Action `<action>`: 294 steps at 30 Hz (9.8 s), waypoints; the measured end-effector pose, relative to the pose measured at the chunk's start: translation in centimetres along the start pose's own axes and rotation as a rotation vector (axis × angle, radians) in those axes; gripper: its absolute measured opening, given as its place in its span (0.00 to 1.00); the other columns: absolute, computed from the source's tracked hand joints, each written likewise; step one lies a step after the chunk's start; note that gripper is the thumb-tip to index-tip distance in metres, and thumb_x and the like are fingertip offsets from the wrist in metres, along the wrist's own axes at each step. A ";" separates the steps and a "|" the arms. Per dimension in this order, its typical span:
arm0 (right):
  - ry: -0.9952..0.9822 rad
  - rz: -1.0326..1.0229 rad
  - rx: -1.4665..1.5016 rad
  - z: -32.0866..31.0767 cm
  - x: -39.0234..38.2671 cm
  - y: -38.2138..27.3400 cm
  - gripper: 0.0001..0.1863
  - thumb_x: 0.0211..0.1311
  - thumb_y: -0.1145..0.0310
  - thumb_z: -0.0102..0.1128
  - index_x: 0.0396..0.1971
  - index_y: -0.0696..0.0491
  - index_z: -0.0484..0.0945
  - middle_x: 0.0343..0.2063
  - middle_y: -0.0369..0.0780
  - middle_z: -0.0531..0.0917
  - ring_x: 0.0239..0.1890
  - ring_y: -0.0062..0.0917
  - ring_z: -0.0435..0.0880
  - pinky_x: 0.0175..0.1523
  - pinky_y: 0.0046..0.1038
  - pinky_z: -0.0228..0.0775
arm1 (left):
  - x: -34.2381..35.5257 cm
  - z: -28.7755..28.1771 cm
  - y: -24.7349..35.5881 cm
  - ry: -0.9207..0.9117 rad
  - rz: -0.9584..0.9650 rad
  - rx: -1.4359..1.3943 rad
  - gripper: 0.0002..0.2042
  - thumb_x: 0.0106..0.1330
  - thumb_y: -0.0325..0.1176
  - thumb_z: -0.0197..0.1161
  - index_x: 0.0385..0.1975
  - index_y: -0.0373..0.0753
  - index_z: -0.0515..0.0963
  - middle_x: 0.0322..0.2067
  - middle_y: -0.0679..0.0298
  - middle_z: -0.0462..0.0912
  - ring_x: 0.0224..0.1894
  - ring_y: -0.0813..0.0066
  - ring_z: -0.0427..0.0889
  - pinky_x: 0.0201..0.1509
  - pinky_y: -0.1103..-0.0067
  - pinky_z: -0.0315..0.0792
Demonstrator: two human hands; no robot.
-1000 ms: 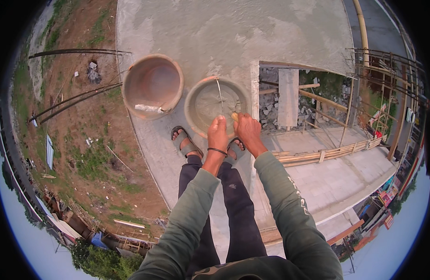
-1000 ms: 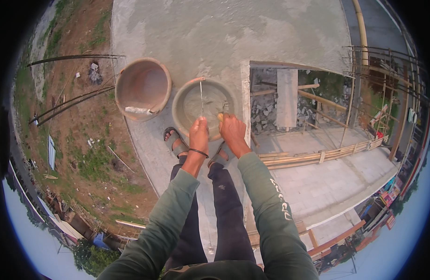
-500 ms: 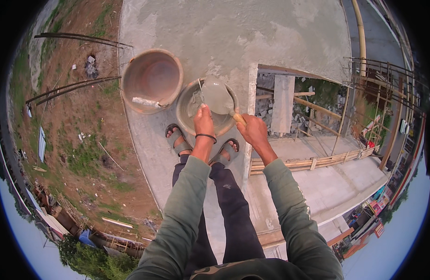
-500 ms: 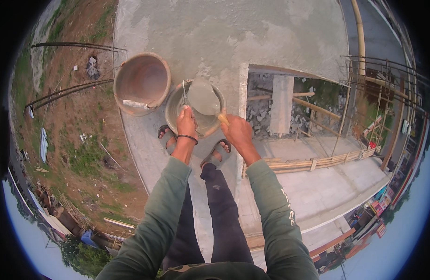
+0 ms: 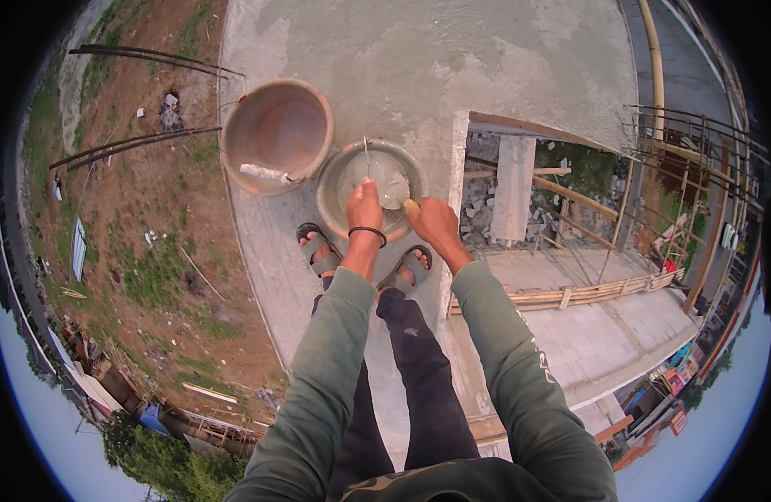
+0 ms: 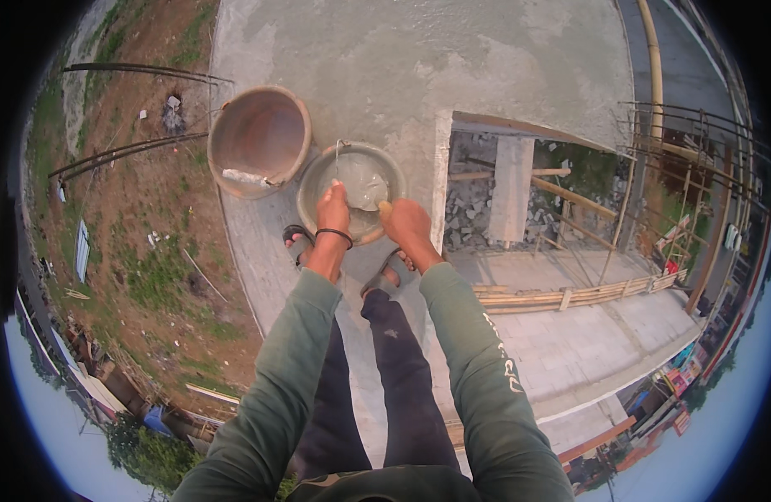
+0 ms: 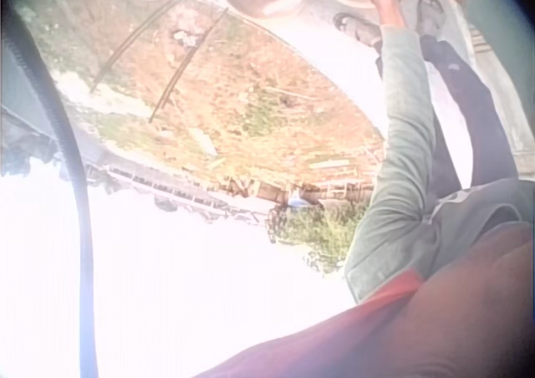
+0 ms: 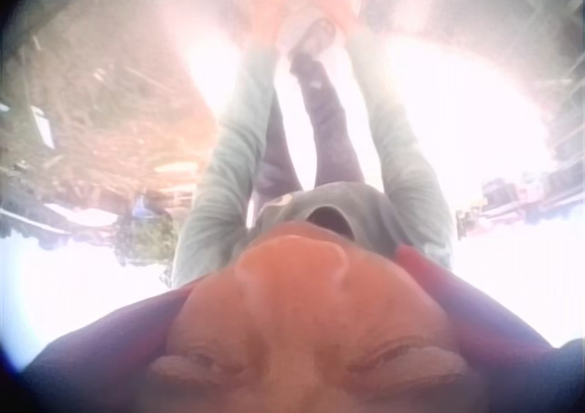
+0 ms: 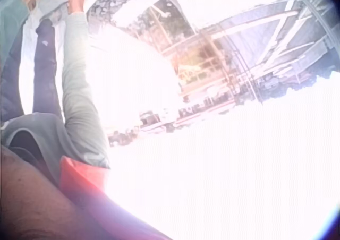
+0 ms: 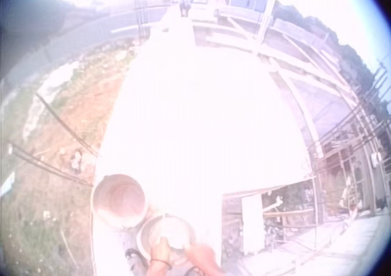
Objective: The person smooths a wet concrete surface using a trowel. They repeatedly scoop water from a bucket and pour it onto the concrete, then spread and level the surface with the trowel.
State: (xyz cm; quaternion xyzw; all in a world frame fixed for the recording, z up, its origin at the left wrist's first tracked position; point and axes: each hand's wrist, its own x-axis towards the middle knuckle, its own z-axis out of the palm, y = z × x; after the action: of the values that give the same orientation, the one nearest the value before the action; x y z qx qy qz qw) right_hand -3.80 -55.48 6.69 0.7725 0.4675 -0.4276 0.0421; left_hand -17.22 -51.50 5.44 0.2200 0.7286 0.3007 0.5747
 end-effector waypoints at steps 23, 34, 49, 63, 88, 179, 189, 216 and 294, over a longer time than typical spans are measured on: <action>0.035 -0.022 0.167 -1.0 -4.0 2.1 0.20 0.61 0.55 0.58 0.30 0.60 0.84 0.24 0.53 0.84 0.31 0.47 0.86 0.40 0.44 0.76 | -0.7 -2.0 -2.0 0.002 -0.022 0.145 0.21 0.73 0.46 0.51 0.36 0.29 0.78 0.29 0.54 0.81 0.32 0.66 0.73 0.42 0.69 0.69; -0.241 0.062 0.037 2.4 -1.2 -0.7 0.21 0.55 0.53 0.59 0.32 0.59 0.86 0.31 0.55 0.85 0.38 0.51 0.85 0.44 0.45 0.74 | -4.1 -2.6 -0.5 0.008 0.036 0.373 0.22 0.72 0.46 0.51 0.30 0.30 0.77 0.27 0.44 0.79 0.34 0.54 0.79 0.43 0.64 0.69; 0.018 0.095 0.575 -0.4 -9.4 2.3 0.16 0.65 0.57 0.58 0.34 0.57 0.81 0.23 0.43 0.82 0.23 0.31 0.81 0.27 0.32 0.71 | -4.6 -7.6 -2.8 0.009 -0.014 0.231 0.22 0.72 0.47 0.51 0.26 0.31 0.71 0.23 0.52 0.74 0.28 0.62 0.72 0.38 0.66 0.67; -0.158 -0.280 1.202 9.3 8.1 -23.6 0.19 0.63 0.62 0.66 0.50 0.51 0.73 0.45 0.36 0.82 0.50 0.20 0.77 0.57 0.30 0.68 | -22.8 -31.4 -16.2 0.024 -0.154 -0.325 0.14 0.74 0.37 0.56 0.23 0.42 0.69 0.22 0.75 0.66 0.27 0.87 0.62 0.31 0.83 0.59; -0.359 -0.554 0.701 2.6 -12.9 -34.2 0.07 0.63 0.66 0.58 0.35 0.51 0.72 0.29 0.31 0.72 0.30 0.16 0.70 0.37 0.23 0.62 | -45.8 -58.1 -60.4 0.794 -0.534 -0.401 0.08 0.70 0.37 0.60 0.31 0.43 0.73 0.26 0.75 0.72 0.29 0.82 0.66 0.36 0.81 0.63; 0.614 -0.231 -0.015 3.4 24.0 0.3 0.17 0.61 0.61 0.57 0.43 0.58 0.78 0.33 0.55 0.84 0.40 0.53 0.84 0.45 0.49 0.76 | 13.4 -17.2 -10.4 -0.227 0.584 0.564 0.18 0.66 0.37 0.63 0.50 0.31 0.77 0.34 0.55 0.85 0.39 0.67 0.85 0.46 0.72 0.77; -0.024 -0.721 -0.122 11.9 17.4 -1.3 0.16 0.58 0.58 0.62 0.41 0.54 0.80 0.30 0.50 0.85 0.34 0.50 0.84 0.38 0.49 0.75 | 22.2 -28.4 10.5 0.644 1.104 0.098 0.25 0.72 0.37 0.62 0.62 0.30 0.64 0.48 0.60 0.76 0.50 0.74 0.76 0.55 0.77 0.74; 0.143 -0.928 -0.144 8.8 21.6 -1.7 0.14 0.61 0.69 0.56 0.45 0.58 0.75 0.27 0.50 0.80 0.24 0.45 0.84 0.23 0.43 0.74 | 19.4 -26.4 28.5 0.473 1.011 -0.412 0.25 0.79 0.51 0.40 0.18 0.47 0.52 0.13 0.71 0.48 0.15 0.78 0.44 0.20 0.76 0.43; 0.464 -0.560 -0.018 -9.3 34.9 -1.2 0.16 0.61 0.61 0.60 0.49 0.44 0.81 0.29 0.48 0.85 0.33 0.48 0.84 0.37 0.47 0.76 | 21.4 -26.5 30.0 0.648 1.003 -0.392 0.24 0.80 0.51 0.39 0.19 0.47 0.53 0.14 0.72 0.50 0.14 0.80 0.45 0.19 0.76 0.43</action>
State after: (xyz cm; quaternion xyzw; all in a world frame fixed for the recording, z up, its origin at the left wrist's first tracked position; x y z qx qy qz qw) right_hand 8.00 -26.53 -11.47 0.6906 0.6619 -0.2318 -0.1768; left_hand -48.87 -20.50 15.23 0.3231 0.6055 0.7131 0.1433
